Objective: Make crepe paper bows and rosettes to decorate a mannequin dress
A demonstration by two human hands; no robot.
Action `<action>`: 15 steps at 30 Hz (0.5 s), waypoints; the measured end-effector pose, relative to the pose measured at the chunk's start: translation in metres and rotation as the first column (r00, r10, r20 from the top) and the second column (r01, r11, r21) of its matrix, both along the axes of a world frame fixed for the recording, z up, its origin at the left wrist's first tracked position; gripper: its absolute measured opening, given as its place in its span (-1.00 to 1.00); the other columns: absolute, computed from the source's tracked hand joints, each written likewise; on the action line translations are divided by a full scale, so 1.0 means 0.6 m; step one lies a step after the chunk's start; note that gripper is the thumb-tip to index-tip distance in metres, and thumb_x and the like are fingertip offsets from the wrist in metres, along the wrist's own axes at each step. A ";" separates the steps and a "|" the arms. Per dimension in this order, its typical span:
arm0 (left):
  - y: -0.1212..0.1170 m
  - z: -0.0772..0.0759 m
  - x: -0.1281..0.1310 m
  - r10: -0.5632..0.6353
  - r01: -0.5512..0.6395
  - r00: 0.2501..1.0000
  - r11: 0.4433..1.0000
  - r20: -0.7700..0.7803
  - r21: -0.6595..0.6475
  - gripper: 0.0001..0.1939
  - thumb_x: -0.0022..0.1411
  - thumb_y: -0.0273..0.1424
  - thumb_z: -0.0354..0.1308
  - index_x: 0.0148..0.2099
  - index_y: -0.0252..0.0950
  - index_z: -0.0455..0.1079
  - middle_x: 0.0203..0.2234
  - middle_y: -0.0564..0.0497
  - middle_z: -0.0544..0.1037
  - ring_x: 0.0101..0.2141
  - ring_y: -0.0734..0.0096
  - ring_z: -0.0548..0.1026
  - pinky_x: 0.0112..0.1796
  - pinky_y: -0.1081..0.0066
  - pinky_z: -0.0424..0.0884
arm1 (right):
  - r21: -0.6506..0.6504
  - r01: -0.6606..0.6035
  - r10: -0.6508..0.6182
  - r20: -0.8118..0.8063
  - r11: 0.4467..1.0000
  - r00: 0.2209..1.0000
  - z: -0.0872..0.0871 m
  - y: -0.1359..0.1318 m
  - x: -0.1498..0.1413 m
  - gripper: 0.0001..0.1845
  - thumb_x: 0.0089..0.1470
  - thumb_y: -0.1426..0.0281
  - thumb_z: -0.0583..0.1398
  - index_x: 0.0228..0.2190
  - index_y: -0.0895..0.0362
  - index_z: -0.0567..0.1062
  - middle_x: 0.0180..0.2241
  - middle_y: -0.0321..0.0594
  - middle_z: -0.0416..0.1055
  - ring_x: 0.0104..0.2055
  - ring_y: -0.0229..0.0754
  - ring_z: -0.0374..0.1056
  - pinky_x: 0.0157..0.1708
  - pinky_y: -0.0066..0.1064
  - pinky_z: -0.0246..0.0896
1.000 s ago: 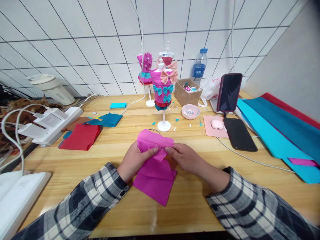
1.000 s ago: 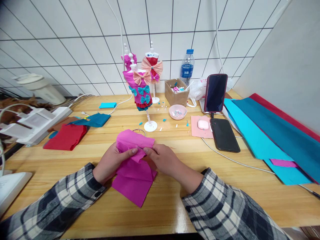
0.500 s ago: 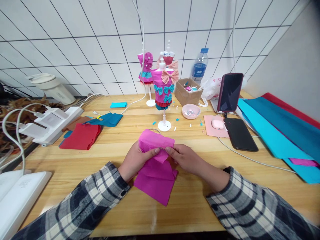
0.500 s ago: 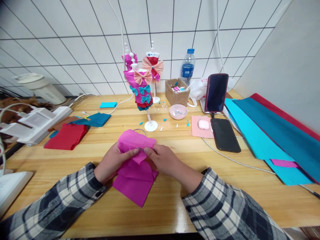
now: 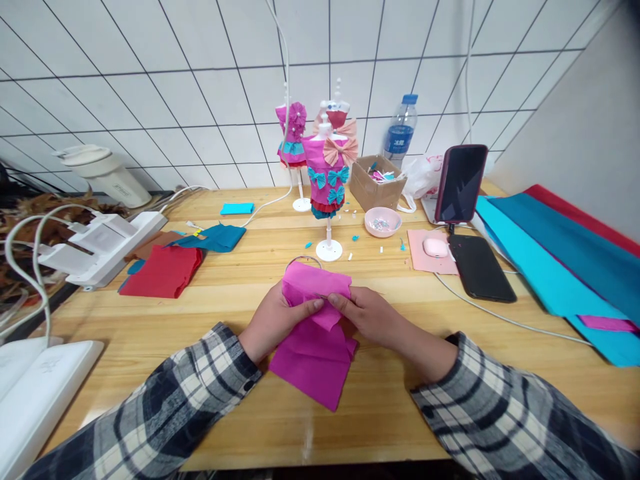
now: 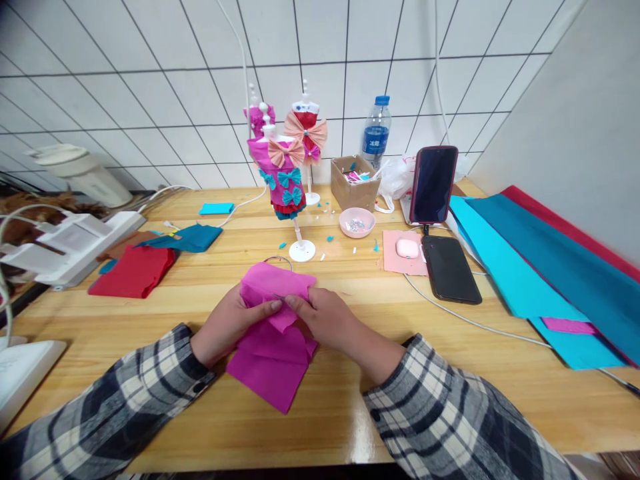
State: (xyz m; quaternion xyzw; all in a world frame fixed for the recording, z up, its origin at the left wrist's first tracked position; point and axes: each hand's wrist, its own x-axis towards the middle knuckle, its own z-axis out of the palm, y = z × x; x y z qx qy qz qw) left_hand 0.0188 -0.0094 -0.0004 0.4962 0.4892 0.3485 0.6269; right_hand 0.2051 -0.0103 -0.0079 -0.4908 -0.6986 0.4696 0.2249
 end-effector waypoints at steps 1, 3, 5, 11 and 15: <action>-0.001 0.001 0.000 0.002 -0.002 1.000 1.000 -0.002 -0.001 -0.57 -0.04 -0.26 0.36 -0.12 -0.36 0.47 -0.25 -0.10 0.63 -0.30 0.19 0.58 -0.23 0.26 0.48 | 0.007 0.000 0.000 0.005 1.000 1.000 -0.001 0.001 0.001 -0.58 0.20 0.15 -0.02 -0.50 0.16 0.39 -0.49 -0.24 0.37 -0.43 -0.22 0.26 -0.41 -0.43 0.13; -0.002 0.002 0.000 0.011 -0.011 1.000 1.000 0.010 -0.003 -0.58 -0.02 -0.27 0.35 -0.11 -0.35 0.46 -0.23 -0.10 0.62 -0.31 0.21 0.58 -0.23 0.28 0.48 | 0.019 0.013 -0.013 0.015 1.000 1.000 -0.003 0.002 0.003 -0.59 0.20 0.16 -0.02 -0.49 0.16 0.40 -0.48 -0.23 0.39 -0.42 -0.21 0.28 -0.40 -0.42 0.15; -0.004 0.002 -0.002 0.033 -0.033 0.997 0.999 0.065 -0.006 -0.58 0.01 -0.28 0.34 -0.09 -0.34 0.45 -0.20 -0.09 0.62 -0.31 0.23 0.58 -0.24 0.30 0.47 | 0.030 0.019 -0.019 0.007 0.999 1.000 -0.004 0.003 0.004 -0.59 0.21 0.16 -0.02 -0.47 0.16 0.42 -0.45 -0.22 0.42 -0.40 -0.19 0.30 -0.37 -0.40 0.17; -0.005 -0.004 -0.009 0.093 -0.082 0.970 0.995 0.224 -0.056 -0.69 0.05 -0.34 0.31 -0.16 -0.37 0.45 -0.36 -0.03 0.63 -0.37 0.32 0.57 -0.25 0.38 0.46 | 0.009 0.008 -0.007 -0.048 1.000 0.999 0.002 0.002 0.006 -0.57 0.21 0.14 -0.03 -0.34 0.16 0.49 -0.34 -0.19 0.47 -0.29 -0.14 0.36 -0.28 -0.38 0.20; -0.001 -0.006 -0.013 0.064 -0.063 0.975 0.998 0.214 -0.012 -0.69 0.04 -0.35 0.32 -0.16 -0.35 0.43 -0.34 -0.02 0.63 -0.36 0.33 0.56 -0.26 0.37 0.46 | -0.004 -0.061 0.061 -0.067 0.998 0.996 0.005 0.002 0.012 -0.57 0.21 0.12 -0.02 -0.24 0.14 0.50 -0.25 -0.22 0.49 -0.23 -0.13 0.37 -0.25 -0.39 0.19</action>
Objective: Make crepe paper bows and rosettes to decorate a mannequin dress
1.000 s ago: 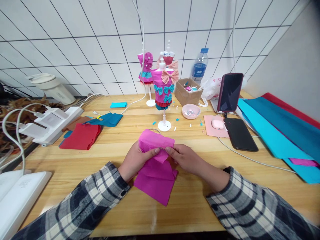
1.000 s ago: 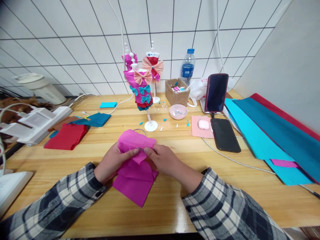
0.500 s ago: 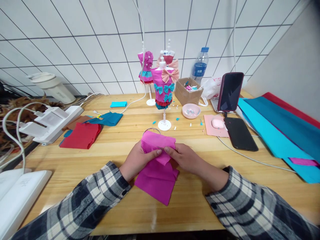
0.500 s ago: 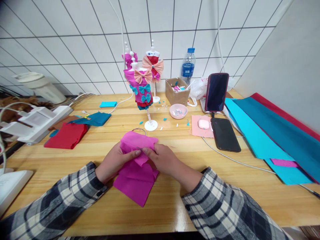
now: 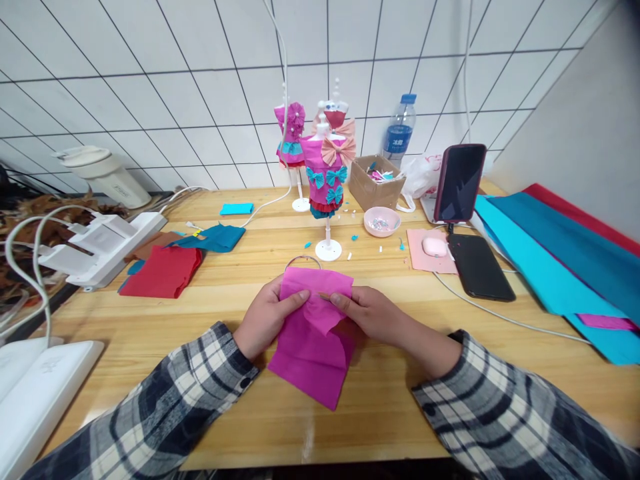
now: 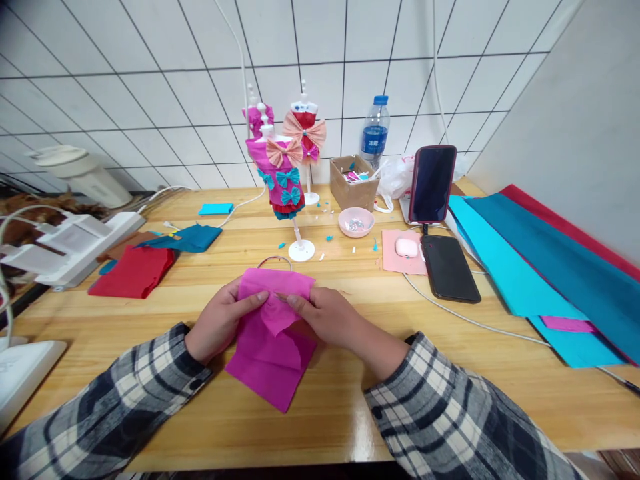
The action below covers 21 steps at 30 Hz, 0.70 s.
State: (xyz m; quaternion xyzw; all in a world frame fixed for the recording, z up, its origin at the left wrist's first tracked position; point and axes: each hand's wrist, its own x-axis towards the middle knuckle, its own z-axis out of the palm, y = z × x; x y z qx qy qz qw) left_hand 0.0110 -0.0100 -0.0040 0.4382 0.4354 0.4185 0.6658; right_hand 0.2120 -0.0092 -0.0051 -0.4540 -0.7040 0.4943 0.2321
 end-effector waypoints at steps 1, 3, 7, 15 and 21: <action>0.001 0.000 -0.001 -0.016 0.016 1.000 1.000 -0.012 0.005 -0.69 0.04 -0.34 0.31 -0.16 -0.34 0.43 -0.34 -0.02 0.63 -0.36 0.32 0.56 -0.26 0.37 0.47 | 0.004 -0.011 0.011 0.001 1.000 1.000 0.000 0.000 0.001 -0.57 0.21 0.12 -0.02 -0.24 0.13 0.50 -0.25 -0.22 0.49 -0.23 -0.13 0.37 -0.25 -0.39 0.19; 0.002 0.000 -0.002 -0.044 0.045 0.998 0.999 -0.048 0.021 -0.68 0.05 -0.33 0.31 -0.14 -0.35 0.43 -0.32 -0.03 0.63 -0.35 0.32 0.56 -0.26 0.36 0.47 | 0.005 -0.016 0.015 0.017 1.000 1.000 -0.001 0.001 0.003 -0.54 0.22 0.10 -0.04 -0.31 0.14 0.50 -0.31 -0.23 0.48 -0.28 -0.15 0.36 -0.31 -0.41 0.18; 0.001 0.003 0.000 -0.071 0.079 0.988 0.996 -0.138 0.046 -0.63 0.03 -0.31 0.33 -0.12 -0.36 0.42 -0.29 -0.07 0.62 -0.35 0.32 0.55 -0.27 0.35 0.47 | 0.006 0.002 -0.003 0.061 1.000 0.998 -0.004 -0.001 0.001 -0.50 0.20 0.07 -0.05 -0.45 0.16 0.45 -0.44 -0.23 0.43 -0.39 -0.19 0.32 -0.41 -0.44 0.14; -0.003 0.005 0.006 -0.095 0.103 0.982 0.994 -0.161 0.044 -0.59 0.02 -0.28 0.33 -0.09 -0.33 0.40 -0.25 -0.08 0.61 -0.36 0.30 0.55 -0.28 0.33 0.48 | 0.019 0.012 -0.013 0.027 1.000 1.000 -0.001 -0.003 -0.001 -0.54 0.19 0.08 -0.03 -0.44 0.15 0.44 -0.42 -0.22 0.44 -0.37 -0.18 0.32 -0.38 -0.43 0.18; -0.003 0.002 0.006 -0.105 0.113 0.981 0.993 -0.163 0.041 -0.59 0.03 -0.29 0.33 -0.08 -0.33 0.39 -0.25 -0.06 0.61 -0.33 0.30 0.55 -0.26 0.33 0.47 | 0.024 -0.014 0.014 0.007 1.000 1.000 -0.004 -0.001 0.002 -0.55 0.19 0.09 -0.02 -0.37 0.16 0.47 -0.38 -0.22 0.46 -0.34 -0.17 0.34 -0.33 -0.42 0.19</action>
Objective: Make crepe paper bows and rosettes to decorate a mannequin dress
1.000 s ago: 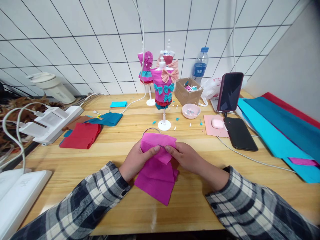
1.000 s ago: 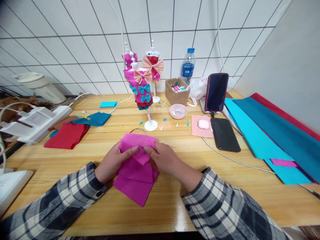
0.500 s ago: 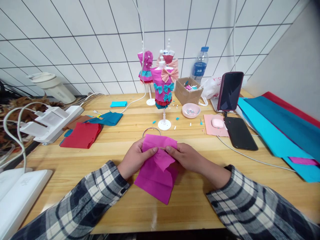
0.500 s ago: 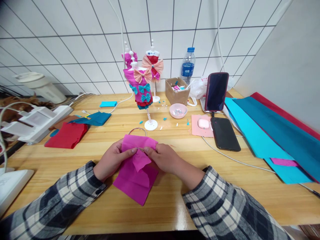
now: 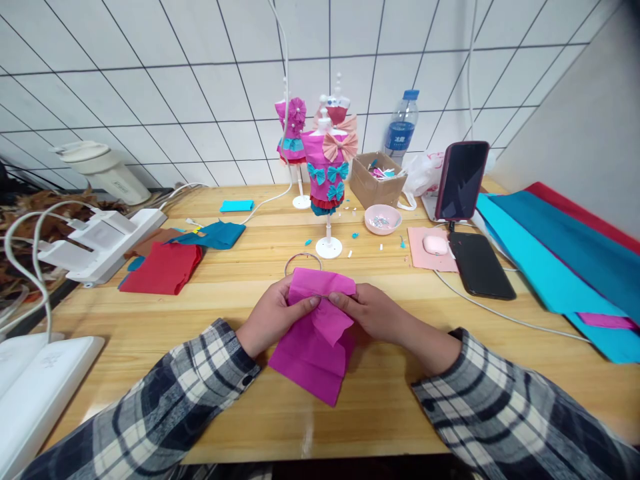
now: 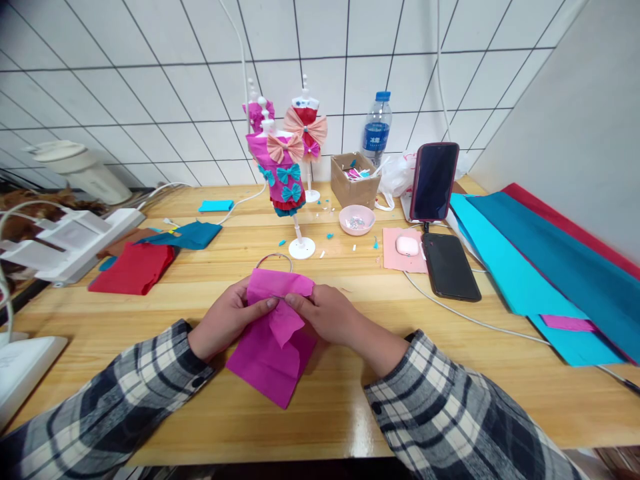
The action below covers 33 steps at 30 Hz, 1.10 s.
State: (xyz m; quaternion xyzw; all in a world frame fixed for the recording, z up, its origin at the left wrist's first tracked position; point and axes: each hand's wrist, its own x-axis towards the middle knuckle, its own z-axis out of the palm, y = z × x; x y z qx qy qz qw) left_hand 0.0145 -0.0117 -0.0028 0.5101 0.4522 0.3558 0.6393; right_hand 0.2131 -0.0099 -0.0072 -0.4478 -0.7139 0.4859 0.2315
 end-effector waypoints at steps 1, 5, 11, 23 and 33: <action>0.000 0.000 0.000 0.001 -0.001 1.000 1.000 -0.002 0.001 -0.59 0.03 -0.29 0.33 -0.08 -0.33 0.39 -0.25 -0.06 0.61 -0.34 0.31 0.55 -0.27 0.33 0.47 | 0.002 0.003 -0.003 0.003 1.000 1.000 0.000 0.000 0.000 -0.54 0.19 0.09 -0.02 -0.37 0.16 0.48 -0.38 -0.23 0.46 -0.33 -0.17 0.34 -0.32 -0.42 0.20; -0.001 -0.001 0.000 -0.004 0.004 1.000 1.000 -0.005 0.003 -0.60 0.03 -0.29 0.32 -0.09 -0.34 0.39 -0.28 -0.05 0.61 -0.35 0.31 0.55 -0.27 0.33 0.46 | 0.007 0.017 -0.018 0.038 1.000 0.999 0.003 0.000 0.000 -0.54 0.19 0.10 -0.02 -0.39 0.16 0.49 -0.39 -0.22 0.47 -0.34 -0.15 0.35 -0.32 -0.40 0.21; -0.001 0.003 0.002 0.013 -0.013 1.000 1.000 -0.023 0.010 -0.58 0.00 -0.28 0.35 -0.10 -0.33 0.40 -0.30 -0.05 0.61 -0.36 0.28 0.55 -0.30 0.34 0.46 | 0.024 0.013 -0.014 0.044 1.000 0.999 0.005 0.000 0.000 -0.57 0.20 0.12 -0.01 -0.28 0.11 0.53 -0.30 -0.22 0.51 -0.25 -0.11 0.39 -0.26 -0.35 0.24; -0.001 0.004 0.001 -0.011 0.014 0.998 0.999 -0.067 0.050 -0.54 0.01 -0.28 0.33 -0.04 -0.33 0.40 -0.17 -0.10 0.60 -0.31 0.25 0.56 -0.24 0.31 0.46 | 0.009 -0.009 0.009 -0.025 1.000 1.000 0.005 -0.001 -0.001 -0.57 0.20 0.13 0.00 -0.17 0.13 0.52 -0.21 -0.20 0.51 -0.18 -0.11 0.40 -0.20 -0.34 0.25; -0.005 0.002 0.004 -0.051 0.059 0.994 0.994 -0.094 0.087 -0.54 0.00 -0.30 0.33 -0.02 -0.30 0.44 -0.09 -0.11 0.57 -0.19 0.14 0.55 -0.22 0.26 0.47 | 0.071 0.004 -0.013 0.122 0.997 0.993 0.004 -0.004 -0.005 -0.52 0.20 0.14 -0.03 -0.61 0.14 0.35 -0.57 -0.30 0.33 -0.48 -0.25 0.23 -0.45 -0.43 0.11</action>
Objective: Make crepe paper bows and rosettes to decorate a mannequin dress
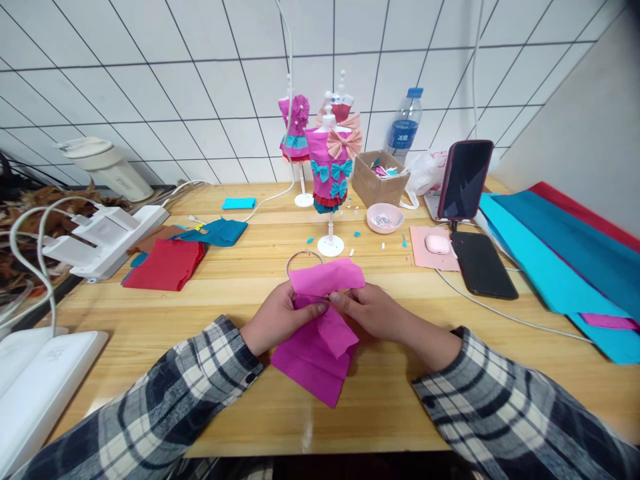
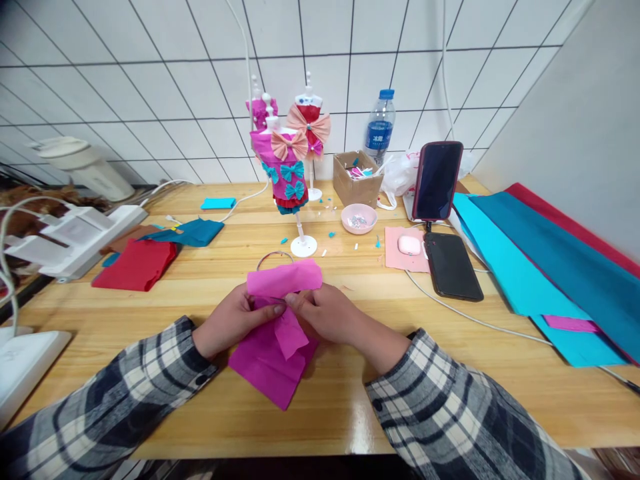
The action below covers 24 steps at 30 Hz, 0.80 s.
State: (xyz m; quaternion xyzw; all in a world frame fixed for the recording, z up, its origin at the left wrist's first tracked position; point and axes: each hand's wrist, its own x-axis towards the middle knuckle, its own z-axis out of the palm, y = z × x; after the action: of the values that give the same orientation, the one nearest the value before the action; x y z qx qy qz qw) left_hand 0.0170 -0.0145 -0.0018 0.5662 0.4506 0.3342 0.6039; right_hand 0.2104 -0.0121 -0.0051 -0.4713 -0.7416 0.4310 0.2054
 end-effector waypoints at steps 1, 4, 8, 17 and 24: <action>0.000 0.000 0.000 0.002 -0.002 1.000 1.000 0.001 0.007 -0.54 0.00 -0.30 0.33 -0.02 -0.30 0.44 -0.08 -0.12 0.57 -0.17 0.12 0.54 -0.21 0.26 0.47 | 0.005 0.010 -0.010 0.013 1.000 1.000 -0.001 0.000 0.000 -0.53 0.19 0.13 -0.02 -0.62 0.14 0.33 -0.59 -0.30 0.30 -0.49 -0.26 0.21 -0.46 -0.43 0.10; 0.000 -0.001 0.000 -0.007 0.006 1.000 1.000 0.015 0.023 -0.58 0.01 -0.31 0.33 -0.05 -0.30 0.46 -0.08 -0.11 0.57 -0.12 0.09 0.52 -0.18 0.25 0.47 | 0.020 0.019 -0.019 0.011 1.000 1.000 -0.004 0.000 -0.002 -0.56 0.17 0.13 0.00 -0.59 0.14 0.33 -0.57 -0.30 0.30 -0.46 -0.25 0.21 -0.45 -0.43 0.11; 0.003 -0.004 -0.002 -0.070 0.070 0.997 0.997 0.010 0.040 -0.58 0.03 -0.30 0.31 -0.04 -0.29 0.46 -0.07 -0.10 0.57 -0.12 0.11 0.53 -0.17 0.25 0.47 | 0.000 0.003 -0.003 -0.016 1.000 1.000 -0.006 0.000 -0.002 -0.58 0.18 0.13 0.00 -0.54 0.14 0.35 -0.56 -0.30 0.30 -0.43 -0.24 0.23 -0.42 -0.43 0.12; 0.003 0.002 -0.002 -0.016 0.018 1.000 0.996 -0.024 0.086 -0.54 0.05 -0.29 0.31 0.01 -0.31 0.43 -0.06 -0.12 0.56 -0.07 0.08 0.50 -0.10 0.25 0.43 | -0.102 0.029 -0.035 -0.056 0.994 0.998 -0.004 0.004 -0.001 -0.59 0.17 0.13 0.01 -0.54 0.15 0.36 -0.55 -0.31 0.31 -0.49 -0.27 0.21 -0.47 -0.44 0.07; 0.012 0.006 -0.011 -0.009 -0.001 0.999 0.982 0.049 0.189 -0.59 0.14 -0.32 0.23 0.03 -0.32 0.40 -0.03 -0.12 0.52 -0.01 0.14 0.45 0.04 0.26 0.32 | -0.109 0.041 -0.054 -0.126 0.993 0.991 -0.011 0.011 0.004 -0.62 0.17 0.13 0.03 -0.35 0.17 0.44 -0.45 -0.26 0.39 -0.42 -0.23 0.27 -0.41 -0.44 0.12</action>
State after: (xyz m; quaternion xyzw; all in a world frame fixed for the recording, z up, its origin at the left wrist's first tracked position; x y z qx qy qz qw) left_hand 0.0105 -0.0075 0.0016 0.6133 0.4007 0.3882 0.5591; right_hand 0.2127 -0.0056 -0.0119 -0.4702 -0.6915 0.4941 0.2378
